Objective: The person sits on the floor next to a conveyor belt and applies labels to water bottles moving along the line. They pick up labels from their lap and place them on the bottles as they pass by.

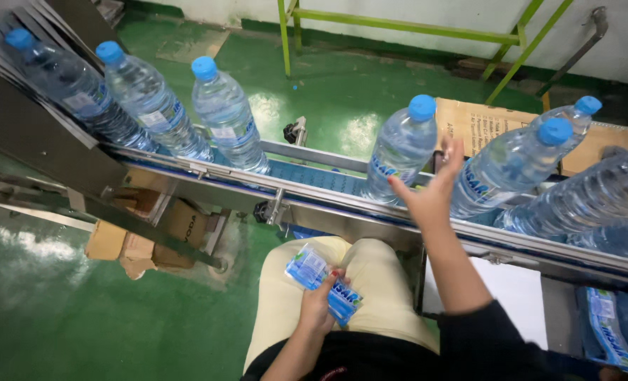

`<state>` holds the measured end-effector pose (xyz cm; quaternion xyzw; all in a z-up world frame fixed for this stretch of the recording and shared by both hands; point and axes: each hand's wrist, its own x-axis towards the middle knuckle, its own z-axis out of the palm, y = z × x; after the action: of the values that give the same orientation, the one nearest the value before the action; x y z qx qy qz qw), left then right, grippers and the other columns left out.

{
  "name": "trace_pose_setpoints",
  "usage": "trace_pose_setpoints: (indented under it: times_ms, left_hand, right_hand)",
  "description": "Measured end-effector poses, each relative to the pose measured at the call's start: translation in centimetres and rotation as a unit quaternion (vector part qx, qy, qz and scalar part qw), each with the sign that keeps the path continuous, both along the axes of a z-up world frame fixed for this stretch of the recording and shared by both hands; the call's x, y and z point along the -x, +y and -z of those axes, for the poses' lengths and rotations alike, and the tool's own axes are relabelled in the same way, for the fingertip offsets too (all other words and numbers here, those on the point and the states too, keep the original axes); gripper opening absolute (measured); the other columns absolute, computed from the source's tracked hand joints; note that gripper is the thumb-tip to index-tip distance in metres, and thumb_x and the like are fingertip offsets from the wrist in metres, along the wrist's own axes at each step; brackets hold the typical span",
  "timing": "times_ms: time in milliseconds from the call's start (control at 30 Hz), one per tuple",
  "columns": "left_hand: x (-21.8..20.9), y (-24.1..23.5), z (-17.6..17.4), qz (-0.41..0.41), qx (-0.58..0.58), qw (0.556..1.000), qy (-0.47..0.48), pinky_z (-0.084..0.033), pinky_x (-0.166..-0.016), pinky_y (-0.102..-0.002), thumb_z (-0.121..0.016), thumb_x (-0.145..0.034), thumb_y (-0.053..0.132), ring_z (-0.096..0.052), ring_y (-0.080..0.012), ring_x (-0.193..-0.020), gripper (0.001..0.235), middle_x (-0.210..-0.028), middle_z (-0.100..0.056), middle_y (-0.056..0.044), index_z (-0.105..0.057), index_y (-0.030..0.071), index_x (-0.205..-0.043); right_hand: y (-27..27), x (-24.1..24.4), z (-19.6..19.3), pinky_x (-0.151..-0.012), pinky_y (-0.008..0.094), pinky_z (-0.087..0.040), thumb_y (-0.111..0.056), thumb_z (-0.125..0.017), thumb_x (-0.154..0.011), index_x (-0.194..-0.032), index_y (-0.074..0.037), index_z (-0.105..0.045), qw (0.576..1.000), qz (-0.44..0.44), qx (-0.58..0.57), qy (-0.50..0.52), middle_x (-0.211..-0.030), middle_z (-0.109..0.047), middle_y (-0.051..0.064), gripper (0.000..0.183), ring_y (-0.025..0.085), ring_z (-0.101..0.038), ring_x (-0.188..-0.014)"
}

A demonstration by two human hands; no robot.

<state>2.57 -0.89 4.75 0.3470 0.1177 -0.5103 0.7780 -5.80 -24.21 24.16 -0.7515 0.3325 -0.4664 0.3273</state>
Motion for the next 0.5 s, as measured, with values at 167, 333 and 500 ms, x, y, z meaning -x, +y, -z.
trace_pose_setpoints:
  times_ms: [167,333,500]
  left_hand:
    - [0.6,-0.7,3.9,-0.058,-0.021,0.998,-0.012,-0.057,-0.065,-0.042,-0.078,-0.087,0.001,-0.067,-0.0264,-0.069,0.016,-0.077,-0.068,-0.013,-0.068,0.004,-0.100]
    - [1.9,-1.7,4.4,-0.045,-0.108,0.993,0.023,-0.059,-0.084,-0.049,-0.078,-0.084,-0.003,-0.071,-0.0366,-0.089,0.024,-0.101,-0.076,-0.023,-0.074,-0.005,-0.107]
    - [3.2,-1.7,5.7,-0.002,-0.097,0.993,0.063,-0.059,-0.081,-0.048,-0.072,-0.090,-0.006,-0.071,-0.0367,-0.086,0.020,-0.103,-0.075,-0.027,-0.072,-0.007,-0.110]
  right_hand:
    - [10.5,2.5,7.2,-0.080,0.033,-0.041,-0.042,-0.087,-0.071,-0.107,-0.015,-0.050,0.989,-0.048,-0.116,0.072,-0.103,-0.047,0.002,0.058,0.016,-0.045,-0.088]
    - [13.8,5.3,14.7,-0.074,0.026,-0.048,-0.032,-0.089,-0.078,-0.095,-0.019,-0.065,0.915,-0.145,-0.278,0.255,-0.091,-0.068,-0.002,0.032,0.011,-0.062,-0.081]
    - [12.5,8.1,14.3,-0.066,0.025,-0.043,-0.022,-0.077,-0.088,-0.093,-0.020,-0.077,0.902,-0.089,-0.325,0.271,-0.076,-0.068,-0.005,0.005,0.008,-0.057,-0.068]
